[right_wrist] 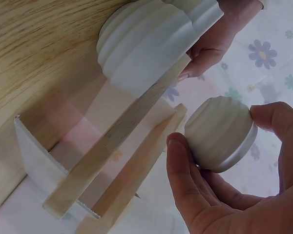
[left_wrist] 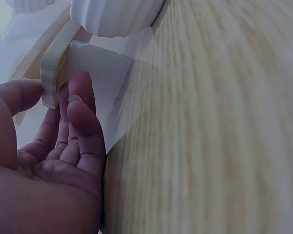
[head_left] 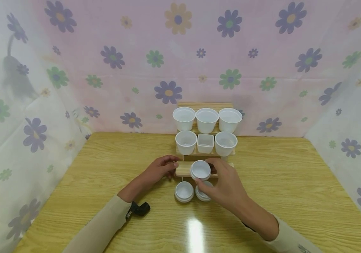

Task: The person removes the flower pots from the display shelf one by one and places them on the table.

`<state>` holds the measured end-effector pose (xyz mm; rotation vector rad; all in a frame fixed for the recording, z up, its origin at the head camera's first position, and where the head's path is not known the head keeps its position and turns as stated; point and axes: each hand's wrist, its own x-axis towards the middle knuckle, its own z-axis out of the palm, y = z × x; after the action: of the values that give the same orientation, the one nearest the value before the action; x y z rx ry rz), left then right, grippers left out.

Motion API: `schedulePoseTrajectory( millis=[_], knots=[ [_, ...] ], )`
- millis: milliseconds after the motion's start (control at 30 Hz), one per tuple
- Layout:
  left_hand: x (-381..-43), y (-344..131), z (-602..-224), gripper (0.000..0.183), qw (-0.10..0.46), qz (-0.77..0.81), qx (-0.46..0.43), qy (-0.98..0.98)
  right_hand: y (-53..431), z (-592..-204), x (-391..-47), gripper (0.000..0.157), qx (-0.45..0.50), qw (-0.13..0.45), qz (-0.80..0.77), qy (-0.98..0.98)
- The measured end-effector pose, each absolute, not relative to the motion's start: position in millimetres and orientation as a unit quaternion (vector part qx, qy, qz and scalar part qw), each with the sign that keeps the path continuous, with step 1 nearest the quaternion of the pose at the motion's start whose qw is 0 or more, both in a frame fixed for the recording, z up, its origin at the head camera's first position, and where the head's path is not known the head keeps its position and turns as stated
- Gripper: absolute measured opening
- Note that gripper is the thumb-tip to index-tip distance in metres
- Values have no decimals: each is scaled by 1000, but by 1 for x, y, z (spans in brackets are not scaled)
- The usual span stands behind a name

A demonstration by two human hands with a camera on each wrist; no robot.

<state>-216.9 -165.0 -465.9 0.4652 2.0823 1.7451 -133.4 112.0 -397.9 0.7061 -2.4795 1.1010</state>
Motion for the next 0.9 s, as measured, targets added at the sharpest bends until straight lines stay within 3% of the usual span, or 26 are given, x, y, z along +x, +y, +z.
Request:
schedulePoseTrajectory(
  millis=[900],
  knots=[
    [-214, -165, -463, 43, 190, 622, 165, 741, 139, -406, -124, 54, 253, 196, 381, -867]
  ],
)
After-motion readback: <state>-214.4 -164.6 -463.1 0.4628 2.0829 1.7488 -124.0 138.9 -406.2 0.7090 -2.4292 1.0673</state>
